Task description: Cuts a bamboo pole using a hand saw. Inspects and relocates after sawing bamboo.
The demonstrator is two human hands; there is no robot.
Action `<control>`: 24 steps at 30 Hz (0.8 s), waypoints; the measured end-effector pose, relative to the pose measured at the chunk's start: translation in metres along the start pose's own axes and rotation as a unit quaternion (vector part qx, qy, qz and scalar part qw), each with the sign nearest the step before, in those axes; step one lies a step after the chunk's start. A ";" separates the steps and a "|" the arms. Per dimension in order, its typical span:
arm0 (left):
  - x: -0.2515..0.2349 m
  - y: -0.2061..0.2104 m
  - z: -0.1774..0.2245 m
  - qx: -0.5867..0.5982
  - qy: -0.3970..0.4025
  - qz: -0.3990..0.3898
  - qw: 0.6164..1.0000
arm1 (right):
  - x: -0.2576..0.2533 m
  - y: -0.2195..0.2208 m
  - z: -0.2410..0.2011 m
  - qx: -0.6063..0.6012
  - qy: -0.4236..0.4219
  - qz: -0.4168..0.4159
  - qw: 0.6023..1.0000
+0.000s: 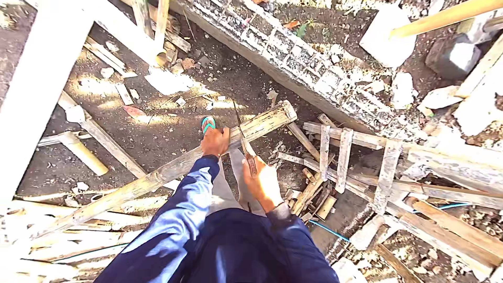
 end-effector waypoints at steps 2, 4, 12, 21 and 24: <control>-0.007 -0.002 -0.003 0.004 -0.004 0.004 1.000 | 0.016 -0.007 0.008 -0.013 -0.035 0.038 0.999; -0.008 0.001 -0.007 0.003 -0.014 -0.022 1.000 | 0.090 -0.027 0.026 -0.007 -0.066 0.089 0.994; -0.001 0.004 -0.003 -0.002 -0.010 -0.024 1.000 | 0.017 -0.008 0.006 0.011 -0.012 0.004 1.000; 0.000 -0.002 -0.001 0.047 -0.014 -0.058 0.997 | 0.134 -0.060 0.033 0.076 -0.109 0.112 0.985; 0.005 -0.001 0.000 0.056 -0.002 -0.057 0.997 | 0.046 -0.031 0.008 0.084 -0.071 0.045 0.993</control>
Point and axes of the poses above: each hand's wrist, its own x-axis away from the middle knuckle, its own y-axis out of the palm, z = x × y, the point moved 6 cm from there along -x, towards the middle knuckle, and after that the axes turned 1 degree about -z, right-handed, at the moved point
